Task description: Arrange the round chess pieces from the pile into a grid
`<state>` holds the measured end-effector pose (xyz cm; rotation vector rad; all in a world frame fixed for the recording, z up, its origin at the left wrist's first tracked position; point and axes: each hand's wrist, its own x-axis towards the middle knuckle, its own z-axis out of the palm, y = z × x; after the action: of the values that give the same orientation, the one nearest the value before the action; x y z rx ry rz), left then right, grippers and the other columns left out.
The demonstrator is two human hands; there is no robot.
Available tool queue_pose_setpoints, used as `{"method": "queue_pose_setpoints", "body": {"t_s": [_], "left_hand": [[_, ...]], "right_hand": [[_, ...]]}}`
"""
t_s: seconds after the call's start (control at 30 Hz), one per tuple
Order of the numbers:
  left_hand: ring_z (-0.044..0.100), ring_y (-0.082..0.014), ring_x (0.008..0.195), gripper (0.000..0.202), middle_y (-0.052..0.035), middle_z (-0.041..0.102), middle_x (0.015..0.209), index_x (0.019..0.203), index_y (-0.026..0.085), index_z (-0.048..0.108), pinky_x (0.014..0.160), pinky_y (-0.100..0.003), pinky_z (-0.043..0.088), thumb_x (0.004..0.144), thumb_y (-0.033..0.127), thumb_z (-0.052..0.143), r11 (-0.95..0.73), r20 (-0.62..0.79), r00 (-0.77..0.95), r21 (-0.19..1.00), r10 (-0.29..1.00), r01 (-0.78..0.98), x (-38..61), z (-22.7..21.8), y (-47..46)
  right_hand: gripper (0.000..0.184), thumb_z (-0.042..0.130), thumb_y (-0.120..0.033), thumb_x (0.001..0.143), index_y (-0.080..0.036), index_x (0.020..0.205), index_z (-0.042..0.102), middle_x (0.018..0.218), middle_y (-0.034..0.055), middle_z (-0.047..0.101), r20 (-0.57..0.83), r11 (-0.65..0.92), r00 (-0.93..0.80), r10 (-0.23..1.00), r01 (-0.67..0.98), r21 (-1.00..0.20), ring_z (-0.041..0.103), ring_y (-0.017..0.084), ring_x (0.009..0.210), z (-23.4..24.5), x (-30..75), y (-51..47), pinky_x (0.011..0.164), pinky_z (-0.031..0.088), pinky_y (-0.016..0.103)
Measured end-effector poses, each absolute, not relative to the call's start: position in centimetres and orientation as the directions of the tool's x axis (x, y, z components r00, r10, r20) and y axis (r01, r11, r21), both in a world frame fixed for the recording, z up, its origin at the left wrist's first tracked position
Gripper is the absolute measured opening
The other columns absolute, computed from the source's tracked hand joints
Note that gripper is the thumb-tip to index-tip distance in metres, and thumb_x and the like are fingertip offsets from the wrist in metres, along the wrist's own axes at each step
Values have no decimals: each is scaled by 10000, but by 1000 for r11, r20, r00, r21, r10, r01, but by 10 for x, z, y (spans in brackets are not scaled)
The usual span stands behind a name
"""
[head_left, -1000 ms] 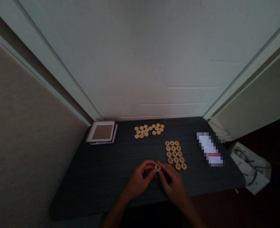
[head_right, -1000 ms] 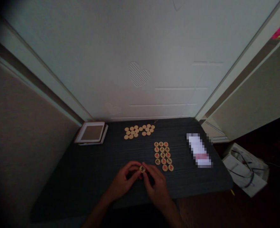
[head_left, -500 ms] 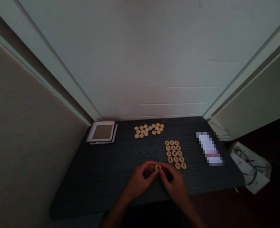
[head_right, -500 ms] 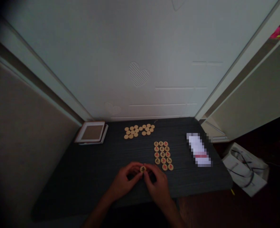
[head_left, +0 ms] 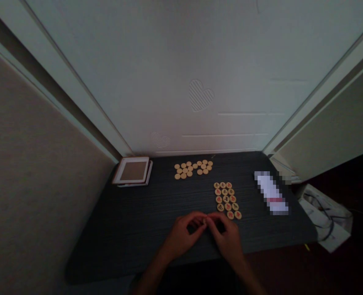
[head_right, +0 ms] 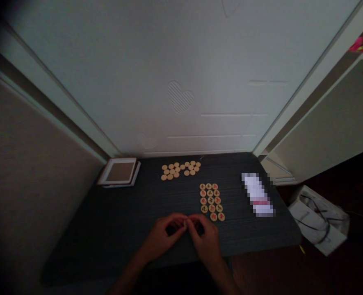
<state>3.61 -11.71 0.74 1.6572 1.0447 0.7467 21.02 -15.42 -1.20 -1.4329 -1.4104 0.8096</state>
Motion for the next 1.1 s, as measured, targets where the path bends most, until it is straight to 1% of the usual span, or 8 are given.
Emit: {"method": "queue_pose_setpoints", "body": {"t_s": [0.17,0.37,0.53,0.7,0.9,1.1], "left_hand": [[719,-175,838,222,-24,775,940,1097,234,711,830,-296,575,897,329,685,-131,3,401,946,916,295,36,4,-118],[720,-172,843,205,-25,768,952,1089,226,692,809,-286,573,905,316,683,-109,8,384,964,923,241,37,1,-118],[723,-181,876,206,-31,769,971,1104,223,669,830,-295,566,920,317,667,-75,-14,394,975,919,210,37,7,-118],[724,-191,883,210,-46,762,969,1105,211,641,831,-308,564,923,313,660,-57,-24,411,981,911,184,35,10,-117],[726,-202,918,207,-58,761,979,1099,207,623,850,-316,558,922,307,657,-28,-38,403,987,915,156,34,5,-116],[732,-194,824,167,-26,759,863,983,210,630,759,-281,557,891,335,690,0,-61,362,986,930,165,35,-1,-113]], "right_hand": [[195,588,-351,963,-220,977,731,898,43,767,174,124,105,979,367,-922,724,197,820,-14,211,-154,739,557,267],[177,569,-290,966,-218,1036,714,950,49,768,230,176,106,967,373,-911,729,196,857,-15,211,-155,779,568,274],[191,578,-254,953,-217,1103,691,998,60,756,258,216,68,964,369,-904,719,198,887,-16,211,-155,805,570,290],[242,580,-217,942,-233,1168,664,1032,55,734,281,259,9,960,361,-896,700,188,892,-15,211,-154,803,565,290],[278,595,-195,933,-257,1199,651,1013,42,725,310,306,-48,949,368,-878,689,179,863,-16,210,-154,778,566,286],[278,588,-177,933,-256,1189,661,1051,61,726,356,374,-122,926,405,-834,692,198,940,-18,209,-154,845,575,318]]}}
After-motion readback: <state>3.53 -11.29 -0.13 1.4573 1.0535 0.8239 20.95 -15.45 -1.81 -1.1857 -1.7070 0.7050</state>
